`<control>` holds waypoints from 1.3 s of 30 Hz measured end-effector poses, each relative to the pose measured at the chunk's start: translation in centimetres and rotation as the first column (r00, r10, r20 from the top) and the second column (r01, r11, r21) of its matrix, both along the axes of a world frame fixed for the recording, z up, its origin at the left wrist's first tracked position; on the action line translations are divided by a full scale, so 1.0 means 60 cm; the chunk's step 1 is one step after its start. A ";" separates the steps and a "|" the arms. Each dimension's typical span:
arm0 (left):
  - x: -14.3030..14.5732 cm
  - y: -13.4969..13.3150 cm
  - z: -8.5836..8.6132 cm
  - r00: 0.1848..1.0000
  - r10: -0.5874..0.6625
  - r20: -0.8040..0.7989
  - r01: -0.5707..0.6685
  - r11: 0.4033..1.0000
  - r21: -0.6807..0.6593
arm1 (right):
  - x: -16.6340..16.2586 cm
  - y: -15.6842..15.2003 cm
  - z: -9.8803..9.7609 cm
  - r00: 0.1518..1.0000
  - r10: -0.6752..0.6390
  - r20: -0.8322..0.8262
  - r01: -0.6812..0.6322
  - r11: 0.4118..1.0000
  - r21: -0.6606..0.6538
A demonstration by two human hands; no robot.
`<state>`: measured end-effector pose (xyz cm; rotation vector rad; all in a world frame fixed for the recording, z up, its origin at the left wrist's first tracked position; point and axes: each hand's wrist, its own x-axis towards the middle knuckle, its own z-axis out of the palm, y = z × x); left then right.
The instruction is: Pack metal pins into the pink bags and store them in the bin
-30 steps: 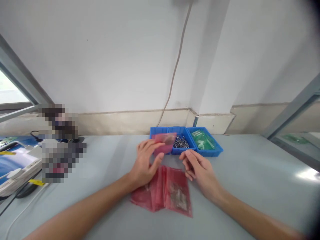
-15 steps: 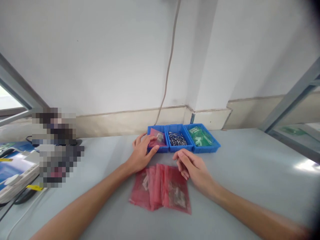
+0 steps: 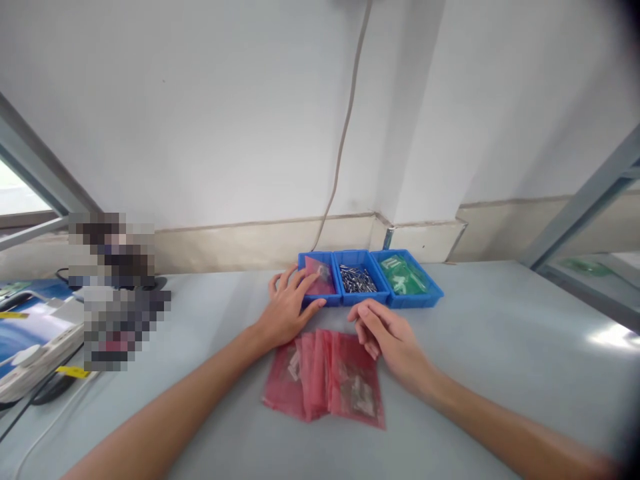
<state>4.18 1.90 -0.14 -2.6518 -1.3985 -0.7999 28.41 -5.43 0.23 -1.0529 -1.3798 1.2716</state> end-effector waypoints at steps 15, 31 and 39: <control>0.000 -0.005 -0.005 0.993 -0.121 0.014 0.118 0.985 0.127 | 0.005 0.000 -0.009 0.980 -0.017 0.197 -0.002 0.995 0.096; 0.001 -0.005 0.003 0.966 -0.238 0.099 0.237 0.971 0.026 | 0.004 -0.015 0.011 0.736 0.002 0.677 -0.205 0.954 0.219; -0.001 -0.008 0.006 0.962 -0.240 0.130 0.238 0.971 0.031 | 0.005 -0.011 0.015 0.752 -0.026 0.658 -0.135 0.972 0.193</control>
